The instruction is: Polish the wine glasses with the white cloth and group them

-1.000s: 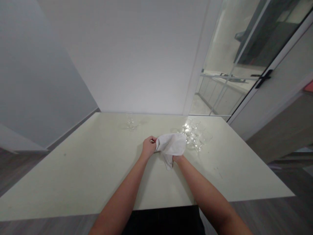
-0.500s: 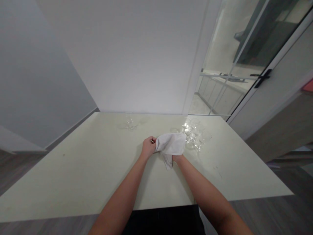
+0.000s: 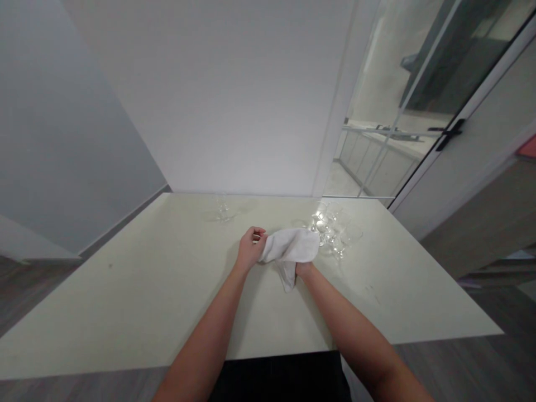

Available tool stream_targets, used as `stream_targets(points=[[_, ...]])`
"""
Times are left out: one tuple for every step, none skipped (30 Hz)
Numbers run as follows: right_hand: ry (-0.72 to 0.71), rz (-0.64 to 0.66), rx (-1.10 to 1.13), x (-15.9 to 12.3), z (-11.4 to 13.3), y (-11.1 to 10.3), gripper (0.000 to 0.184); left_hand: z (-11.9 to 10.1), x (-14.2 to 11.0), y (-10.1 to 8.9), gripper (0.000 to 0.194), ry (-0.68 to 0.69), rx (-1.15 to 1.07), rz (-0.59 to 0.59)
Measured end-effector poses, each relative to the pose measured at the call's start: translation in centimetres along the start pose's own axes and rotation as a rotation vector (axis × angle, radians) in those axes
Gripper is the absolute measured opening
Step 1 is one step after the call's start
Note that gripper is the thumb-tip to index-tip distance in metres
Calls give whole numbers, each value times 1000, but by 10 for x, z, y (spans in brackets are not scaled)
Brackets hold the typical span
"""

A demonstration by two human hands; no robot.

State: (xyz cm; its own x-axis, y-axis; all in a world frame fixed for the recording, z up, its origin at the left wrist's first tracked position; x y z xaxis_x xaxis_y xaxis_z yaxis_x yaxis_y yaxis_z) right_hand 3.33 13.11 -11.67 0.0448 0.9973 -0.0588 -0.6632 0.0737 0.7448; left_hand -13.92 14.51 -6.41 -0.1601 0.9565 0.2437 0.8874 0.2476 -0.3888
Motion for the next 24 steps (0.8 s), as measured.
stream_targets(points=[[23,4,55,-1,0,1,39,2,3,-6,24,-1,-17,-32],[52,8,111,-2,-1,3,40,4,5,-11,25,-3,-35,-67],[88,14,160,-2,-2,4,41,6,8,-18,27,-5,-50,-105],[129,20,191,-3,-3,6,43,7,10,-24,27,-5,-61,-148],[163,17,203,-4,-4,8,45,9,11,-31,27,-6,-70,-206],[182,0,210,-4,-4,8,46,9,11,-38,27,-6,-74,-275],[187,-16,214,-4,-5,7,45,10,11,-46,26,-4,-76,-354],[188,-29,215,-4,-5,7,44,10,10,-53,26,-3,-76,-436],[184,-42,214,-4,-5,6,42,10,9,-60,27,-2,-75,-514],[178,-50,212,-4,-5,5,41,10,8,-66,28,-2,-73,-585],[178,-51,208,-4,-5,5,39,11,9,-72,31,-2,-69,-644],[184,-46,203,-4,-6,5,38,12,11,-76,36,-2,-60,-691],[191,-44,197,-4,-7,4,38,14,15,-80,41,-1,-47,-727],[196,-43,190,-5,-7,4,38,17,20,-83,48,0,-27,-753],[196,-41,184,-5,-7,4,38,21,27,-86,55,-1,-2,-772],[196,-37,180,-5,-7,5,38,26,35,-88,63,-5,27,-782],[196,-32,180,-5,-7,5,39,32,43,-89,71,-13,57,-783],[200,-29,185,-5,-8,4,39,39,52,-89,79,-24,83,-775],[211,-29,191,-4,-8,4,40,45,62,-88,85,-36,109,-754],[225,-34,199,-2,-10,3,40,52,70,-87,90,-52,129,-730],[243,-48,203,-1,-11,1,41,58,78,-86,94,-71,144,-698],[262,-66,201,0,-13,0,41,63,85,-84,95,-94,154,-666],[279,-84,194,2,-14,-2,41,67,91,-83,96,-115,159,-641],[290,-100,186,2,-15,-3,41,69,95,-82,95,-133,160,-622]])
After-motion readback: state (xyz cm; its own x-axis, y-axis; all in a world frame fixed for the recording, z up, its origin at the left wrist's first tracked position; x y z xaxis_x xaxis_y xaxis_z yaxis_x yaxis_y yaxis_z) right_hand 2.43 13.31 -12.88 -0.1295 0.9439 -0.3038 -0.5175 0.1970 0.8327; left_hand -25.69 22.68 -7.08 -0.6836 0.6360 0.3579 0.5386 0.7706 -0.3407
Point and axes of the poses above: each hand's wrist, its own x-axis towards the middle knuckle, its own y-axis out of the palm, z = x × y, the point moved 6 cm from there along x, towards the middle knuckle, and after that the axes turned 11 degrees about x, right-handed, at the moved point
